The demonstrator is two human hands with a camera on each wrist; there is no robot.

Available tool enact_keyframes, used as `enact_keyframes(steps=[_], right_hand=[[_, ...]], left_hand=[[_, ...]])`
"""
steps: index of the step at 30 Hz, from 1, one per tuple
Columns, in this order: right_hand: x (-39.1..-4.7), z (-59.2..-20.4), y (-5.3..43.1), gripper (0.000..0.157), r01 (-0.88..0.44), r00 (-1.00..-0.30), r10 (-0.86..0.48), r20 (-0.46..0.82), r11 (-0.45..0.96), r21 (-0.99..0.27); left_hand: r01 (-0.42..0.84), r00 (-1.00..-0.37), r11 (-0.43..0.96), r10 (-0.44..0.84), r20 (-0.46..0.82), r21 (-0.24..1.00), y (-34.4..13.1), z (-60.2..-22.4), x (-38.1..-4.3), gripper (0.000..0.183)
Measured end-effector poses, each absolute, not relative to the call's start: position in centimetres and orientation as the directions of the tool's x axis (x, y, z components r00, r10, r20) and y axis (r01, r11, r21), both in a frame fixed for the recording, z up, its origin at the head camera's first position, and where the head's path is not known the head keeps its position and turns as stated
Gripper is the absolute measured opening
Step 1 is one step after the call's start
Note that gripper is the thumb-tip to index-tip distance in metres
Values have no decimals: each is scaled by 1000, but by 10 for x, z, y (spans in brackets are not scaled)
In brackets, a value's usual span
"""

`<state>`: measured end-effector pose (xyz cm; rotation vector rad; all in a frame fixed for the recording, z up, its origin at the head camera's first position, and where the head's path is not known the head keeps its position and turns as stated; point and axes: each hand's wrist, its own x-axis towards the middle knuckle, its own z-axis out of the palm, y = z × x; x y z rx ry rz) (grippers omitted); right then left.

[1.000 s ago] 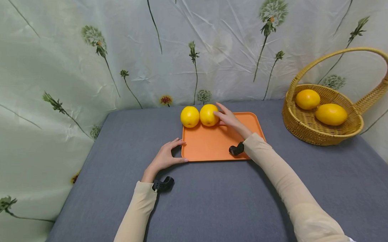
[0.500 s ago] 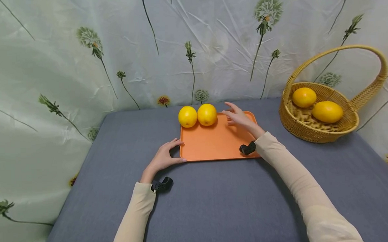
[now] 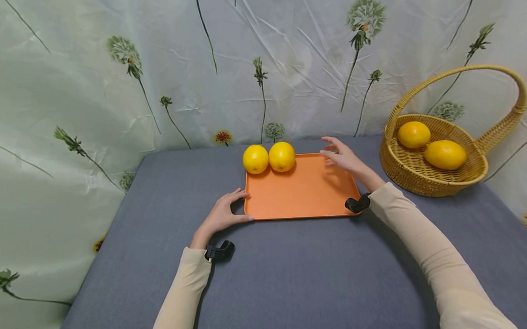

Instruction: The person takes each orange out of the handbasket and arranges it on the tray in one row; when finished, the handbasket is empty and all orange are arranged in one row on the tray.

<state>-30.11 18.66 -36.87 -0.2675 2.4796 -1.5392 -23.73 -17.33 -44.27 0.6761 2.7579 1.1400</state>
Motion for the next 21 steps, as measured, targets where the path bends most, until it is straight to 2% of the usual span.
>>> enact_keyframes(steps=[11, 21], right_hand=[[-286, -367, 218, 63, -78, -942, -326, -79, 442, -893], [-266, -355, 251, 59, -173, -955, -296, 31, 466, -868]], left_hand=[[360, -900, 637, 429, 75, 682, -173, -446, -239, 65], [366, -902, 633, 423, 91, 682, -175, -445, -238, 64]])
